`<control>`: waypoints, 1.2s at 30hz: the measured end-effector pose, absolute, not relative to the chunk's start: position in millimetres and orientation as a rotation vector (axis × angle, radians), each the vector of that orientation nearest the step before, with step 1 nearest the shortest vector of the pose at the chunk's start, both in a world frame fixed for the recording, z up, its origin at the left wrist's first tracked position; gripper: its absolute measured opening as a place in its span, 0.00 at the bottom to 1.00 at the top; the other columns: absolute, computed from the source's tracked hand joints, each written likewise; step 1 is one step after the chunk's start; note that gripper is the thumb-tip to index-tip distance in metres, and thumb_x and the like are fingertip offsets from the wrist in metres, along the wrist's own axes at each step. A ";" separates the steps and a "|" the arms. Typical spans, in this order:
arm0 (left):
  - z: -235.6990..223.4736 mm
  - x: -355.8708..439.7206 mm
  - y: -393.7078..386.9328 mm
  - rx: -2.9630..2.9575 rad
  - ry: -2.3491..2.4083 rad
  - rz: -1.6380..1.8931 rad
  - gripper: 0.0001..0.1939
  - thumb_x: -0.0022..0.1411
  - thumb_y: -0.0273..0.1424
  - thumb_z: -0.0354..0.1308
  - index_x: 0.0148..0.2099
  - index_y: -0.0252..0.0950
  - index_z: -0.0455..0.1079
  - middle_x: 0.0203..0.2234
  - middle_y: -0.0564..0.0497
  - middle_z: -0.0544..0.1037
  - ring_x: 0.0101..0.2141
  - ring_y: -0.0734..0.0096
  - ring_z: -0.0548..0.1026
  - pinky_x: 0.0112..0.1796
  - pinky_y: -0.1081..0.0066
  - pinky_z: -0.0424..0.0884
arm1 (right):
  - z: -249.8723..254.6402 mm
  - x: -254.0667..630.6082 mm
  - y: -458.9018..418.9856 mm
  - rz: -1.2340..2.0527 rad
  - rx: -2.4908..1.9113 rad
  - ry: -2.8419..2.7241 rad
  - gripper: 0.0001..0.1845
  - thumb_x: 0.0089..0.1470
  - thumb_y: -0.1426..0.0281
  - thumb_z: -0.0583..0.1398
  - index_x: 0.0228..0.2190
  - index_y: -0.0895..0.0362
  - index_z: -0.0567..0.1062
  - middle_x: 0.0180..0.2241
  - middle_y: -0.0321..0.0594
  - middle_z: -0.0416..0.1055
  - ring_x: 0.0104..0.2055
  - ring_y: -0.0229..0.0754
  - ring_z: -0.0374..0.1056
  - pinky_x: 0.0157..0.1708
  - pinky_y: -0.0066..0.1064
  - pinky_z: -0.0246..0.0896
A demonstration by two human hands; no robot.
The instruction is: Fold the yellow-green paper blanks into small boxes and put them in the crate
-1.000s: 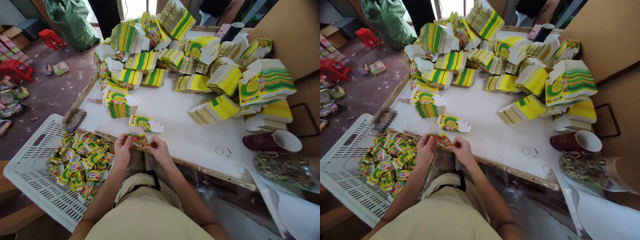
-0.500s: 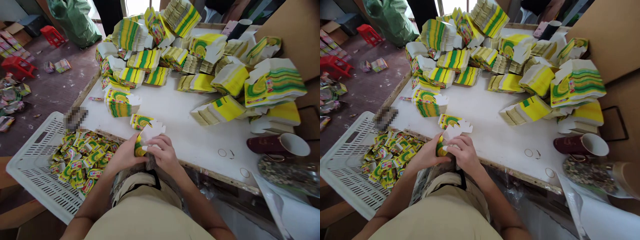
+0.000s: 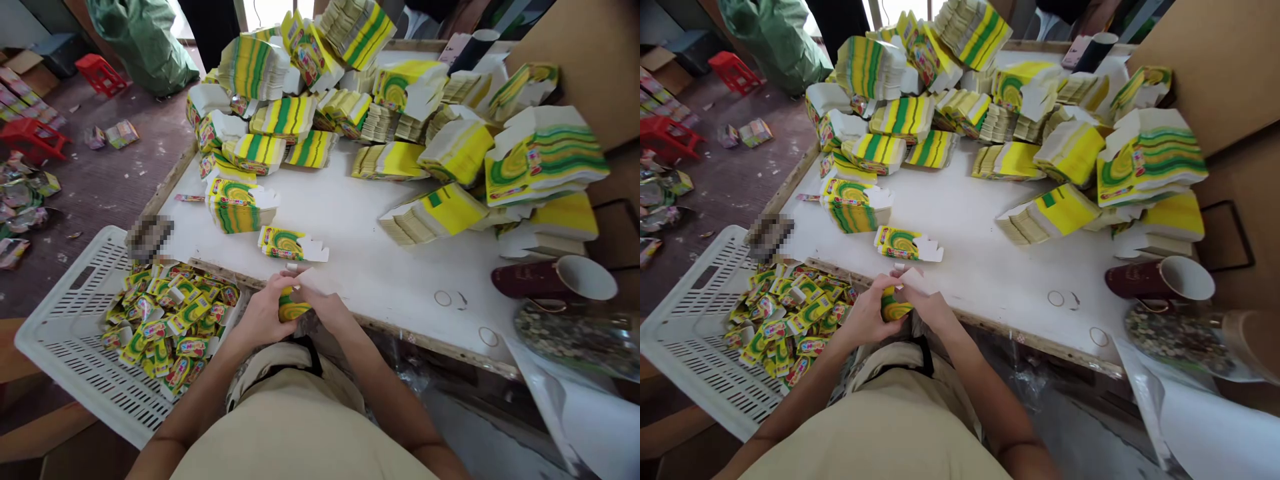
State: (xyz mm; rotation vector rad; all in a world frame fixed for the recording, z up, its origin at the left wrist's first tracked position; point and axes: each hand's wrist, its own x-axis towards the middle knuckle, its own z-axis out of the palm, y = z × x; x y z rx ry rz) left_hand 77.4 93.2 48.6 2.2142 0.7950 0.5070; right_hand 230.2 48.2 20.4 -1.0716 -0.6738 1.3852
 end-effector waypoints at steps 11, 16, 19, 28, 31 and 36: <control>39.8 80.6 106.3 2.012 0.869 0.361 0.41 0.46 0.26 0.62 0.61 0.39 0.51 0.45 0.44 0.71 0.36 0.61 0.75 0.36 0.65 0.71 | 9.9 225.7 37.1 1.029 -1.253 -1.412 0.33 0.59 0.68 0.58 0.64 0.53 0.58 0.67 0.48 0.52 0.67 0.52 0.51 0.64 0.47 0.52; 26.9 80.5 102.7 1.884 1.226 0.737 0.45 0.41 0.33 0.71 0.60 0.36 0.54 0.53 0.38 0.64 0.49 0.54 0.70 0.48 0.57 0.68 | -0.7 234.0 44.9 0.809 -1.395 -1.285 0.29 0.62 0.72 0.52 0.64 0.51 0.59 0.64 0.46 0.59 0.66 0.47 0.55 0.65 0.45 0.52; 26.0 73.6 103.5 1.547 1.286 0.756 0.39 0.44 0.37 0.71 0.56 0.37 0.59 0.48 0.44 0.69 0.47 0.58 0.72 0.46 0.60 0.70 | -4.0 241.5 47.4 0.768 -1.437 -1.242 0.34 0.64 0.65 0.53 0.67 0.55 0.49 0.67 0.51 0.51 0.69 0.50 0.49 0.65 0.46 0.50; 34.0 72.5 102.9 1.054 1.162 0.966 0.23 0.56 0.36 0.65 0.53 0.38 0.65 0.44 0.47 0.76 0.40 0.69 0.76 0.42 0.70 0.72 | 7.2 254.3 44.6 0.755 -1.310 -1.622 0.20 0.65 0.60 0.53 0.54 0.54 0.71 0.68 0.53 0.47 0.68 0.52 0.50 0.61 0.47 0.57; 32.6 73.9 101.6 1.024 1.175 0.995 0.23 0.55 0.36 0.66 0.51 0.38 0.66 0.42 0.49 0.76 0.38 0.71 0.76 0.40 0.71 0.72 | 14.4 265.4 43.2 0.821 -1.224 -1.694 0.16 0.64 0.61 0.55 0.49 0.55 0.73 0.67 0.54 0.51 0.67 0.52 0.53 0.59 0.47 0.59; 34.5 75.5 100.0 1.038 1.211 0.987 0.21 0.55 0.37 0.66 0.49 0.38 0.68 0.37 0.51 0.77 0.35 0.71 0.76 0.39 0.72 0.72 | 20.3 268.0 41.1 0.838 -1.210 -1.704 0.13 0.60 0.63 0.60 0.46 0.54 0.75 0.64 0.54 0.56 0.65 0.53 0.57 0.58 0.48 0.61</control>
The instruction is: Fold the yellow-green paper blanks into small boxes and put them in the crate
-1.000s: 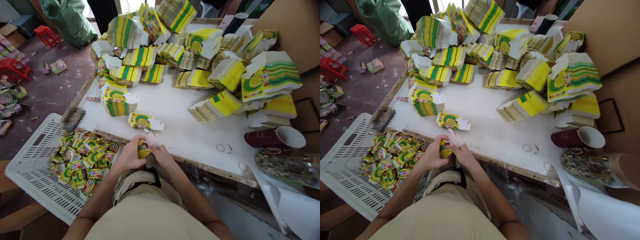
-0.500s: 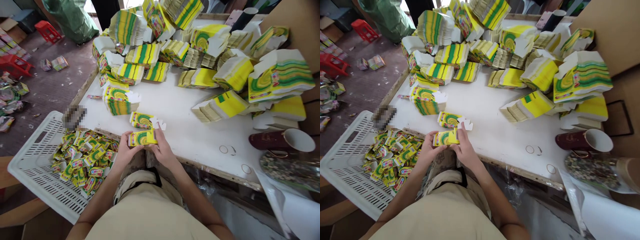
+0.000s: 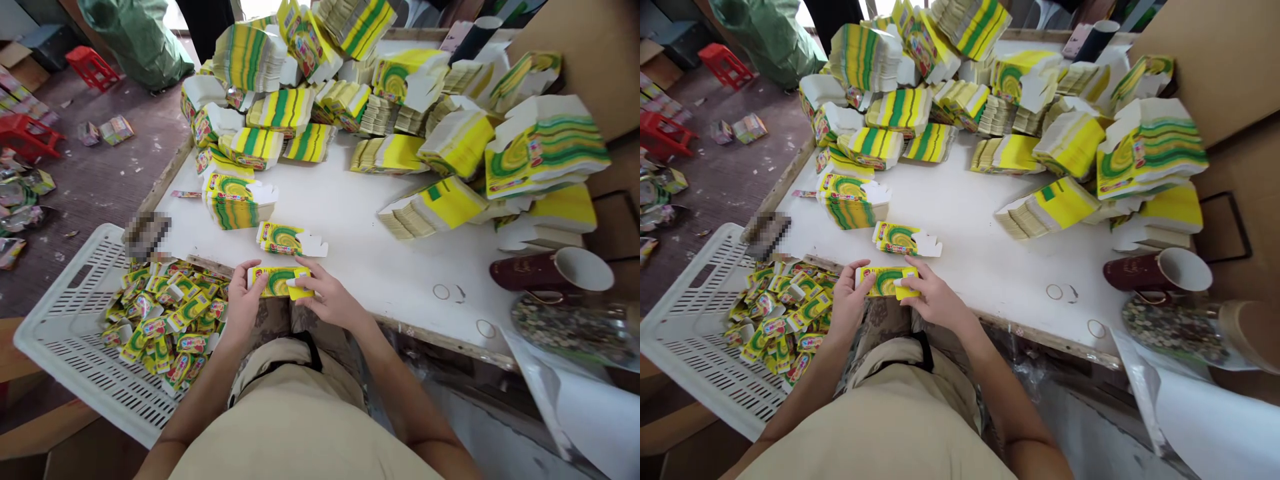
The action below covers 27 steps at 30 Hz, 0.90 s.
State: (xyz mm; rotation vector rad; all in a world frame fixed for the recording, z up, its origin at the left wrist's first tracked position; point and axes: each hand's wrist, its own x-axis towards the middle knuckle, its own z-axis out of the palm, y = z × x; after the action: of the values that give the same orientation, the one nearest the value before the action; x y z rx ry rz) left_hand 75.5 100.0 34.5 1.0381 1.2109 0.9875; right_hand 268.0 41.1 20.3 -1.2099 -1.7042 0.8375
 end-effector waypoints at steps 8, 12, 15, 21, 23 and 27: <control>46.7 78.8 100.4 1.150 1.229 0.940 0.21 0.54 0.37 0.67 0.49 0.38 0.68 0.30 0.54 0.76 0.28 0.75 0.73 0.31 0.75 0.69 | 11.4 249.1 38.5 0.687 -1.264 -1.587 0.12 0.61 0.65 0.59 0.46 0.55 0.72 0.65 0.55 0.53 0.65 0.53 0.55 0.58 0.48 0.60; 39.5 79.1 103.4 0.926 1.175 0.958 0.23 0.50 0.36 0.69 0.47 0.38 0.68 0.29 0.54 0.77 0.28 0.74 0.74 0.32 0.74 0.71 | 15.7 259.6 37.3 0.790 -1.230 -1.711 0.10 0.60 0.67 0.60 0.44 0.56 0.74 0.63 0.56 0.55 0.64 0.53 0.57 0.56 0.47 0.62; 36.8 80.6 104.3 0.816 1.152 0.953 0.24 0.47 0.35 0.71 0.45 0.36 0.67 0.30 0.53 0.78 0.28 0.75 0.74 0.33 0.74 0.72 | 20.1 265.8 38.1 0.837 -1.219 -1.734 0.10 0.59 0.68 0.61 0.44 0.54 0.73 0.62 0.54 0.56 0.64 0.53 0.57 0.57 0.48 0.60; 40.0 88.0 100.6 0.920 1.091 0.870 0.20 0.53 0.36 0.67 0.46 0.36 0.67 0.32 0.53 0.77 0.31 0.75 0.74 0.36 0.74 0.71 | 16.6 244.8 44.8 0.832 -1.291 -1.349 0.29 0.57 0.68 0.61 0.57 0.54 0.57 0.58 0.53 0.59 0.62 0.52 0.58 0.59 0.50 0.57; 40.3 87.8 100.4 0.973 1.101 0.885 0.20 0.54 0.37 0.66 0.47 0.37 0.67 0.31 0.54 0.76 0.31 0.74 0.74 0.36 0.74 0.71 | 11.9 235.0 46.8 0.771 -1.333 -1.357 0.34 0.56 0.68 0.61 0.59 0.56 0.54 0.60 0.54 0.56 0.64 0.54 0.53 0.63 0.53 0.50; 47.8 60.3 109.2 1.241 1.322 0.999 0.17 0.56 0.37 0.64 0.45 0.38 0.69 0.31 0.54 0.75 0.30 0.74 0.72 0.36 0.73 0.69 | 1.7 231.1 52.8 0.912 -1.250 -1.354 0.44 0.53 0.62 0.64 0.63 0.54 0.49 0.63 0.55 0.54 0.61 0.54 0.60 0.58 0.49 0.59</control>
State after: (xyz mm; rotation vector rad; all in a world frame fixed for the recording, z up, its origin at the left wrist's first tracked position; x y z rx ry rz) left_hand 60.3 109.2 47.8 1.2414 1.3221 0.9987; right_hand 231.1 52.8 1.7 -1.2499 -1.3543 0.9119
